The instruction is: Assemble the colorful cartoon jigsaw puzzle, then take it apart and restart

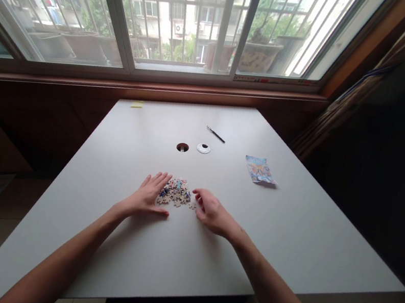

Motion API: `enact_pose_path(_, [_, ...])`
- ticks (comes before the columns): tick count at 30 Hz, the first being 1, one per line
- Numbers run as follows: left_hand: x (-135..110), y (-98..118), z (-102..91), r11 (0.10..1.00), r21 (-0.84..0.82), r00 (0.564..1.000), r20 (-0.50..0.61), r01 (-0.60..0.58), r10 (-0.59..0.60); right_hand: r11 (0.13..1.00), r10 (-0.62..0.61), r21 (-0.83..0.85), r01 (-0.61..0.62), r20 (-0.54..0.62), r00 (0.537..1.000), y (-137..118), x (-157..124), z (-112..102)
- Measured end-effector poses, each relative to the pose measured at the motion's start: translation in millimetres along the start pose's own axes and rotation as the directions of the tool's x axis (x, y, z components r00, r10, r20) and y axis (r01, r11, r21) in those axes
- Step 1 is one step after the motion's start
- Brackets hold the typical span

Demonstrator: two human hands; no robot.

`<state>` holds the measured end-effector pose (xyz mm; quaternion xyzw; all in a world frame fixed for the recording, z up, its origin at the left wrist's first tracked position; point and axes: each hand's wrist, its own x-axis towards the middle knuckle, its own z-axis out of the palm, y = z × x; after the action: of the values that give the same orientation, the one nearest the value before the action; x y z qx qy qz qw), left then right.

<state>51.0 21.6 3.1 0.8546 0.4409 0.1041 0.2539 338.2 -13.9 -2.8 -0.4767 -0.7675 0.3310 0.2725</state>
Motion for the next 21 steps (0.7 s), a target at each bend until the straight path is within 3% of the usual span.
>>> enact_pose_path(3, [16,7,15.5,0.996,0.084,1.000,0.007,-0.027,0.026,0.996,-0.078,0.024,0.081,-0.104,0.992,-10,9,21])
enact_pose_path(7, [35,31,33.7,0.990,0.137,0.996,-0.081,-0.013,0.024,0.982,-0.125,0.135,0.134,-0.070,0.990,-16,20,23])
enact_pose_path(9, [39,45,41.4,0.987,0.152,0.986,-0.165,0.052,-0.027,0.984,-0.103,0.138,0.115,-0.088,0.991,-5,15,5])
enact_pose_path(11, [41,54,47.1,0.983,0.164,0.976,-0.210,0.086,-0.051,0.999,-0.020,-0.031,0.014,-0.197,0.980,15,7,-25])
enact_pose_path(12, [41,57,49.1,0.983,0.165,0.975,-0.216,0.084,-0.047,0.985,0.009,-0.159,-0.061,-0.306,0.952,28,3,-42])
enact_pose_path(16, [40,59,52.5,0.987,0.151,0.975,-0.222,0.049,-0.014,0.917,0.082,-0.286,-0.278,-0.548,0.832,84,-8,-108])
enact_pose_path(17, [41,59,52.6,0.987,0.150,0.972,-0.232,0.052,-0.016,0.855,0.122,-0.355,-0.378,-0.571,0.812,95,-10,-119])
enact_pose_path(18, [42,58,52.5,0.987,0.150,0.969,-0.244,0.057,-0.018,0.798,0.170,-0.414,-0.439,-0.543,0.822,104,-11,-128])
enact_pose_path(21, [47,59,51.6,0.985,0.169,0.973,-0.229,0.030,0.010,0.743,0.199,-0.501,-0.445,-0.469,0.861,119,-13,-137])
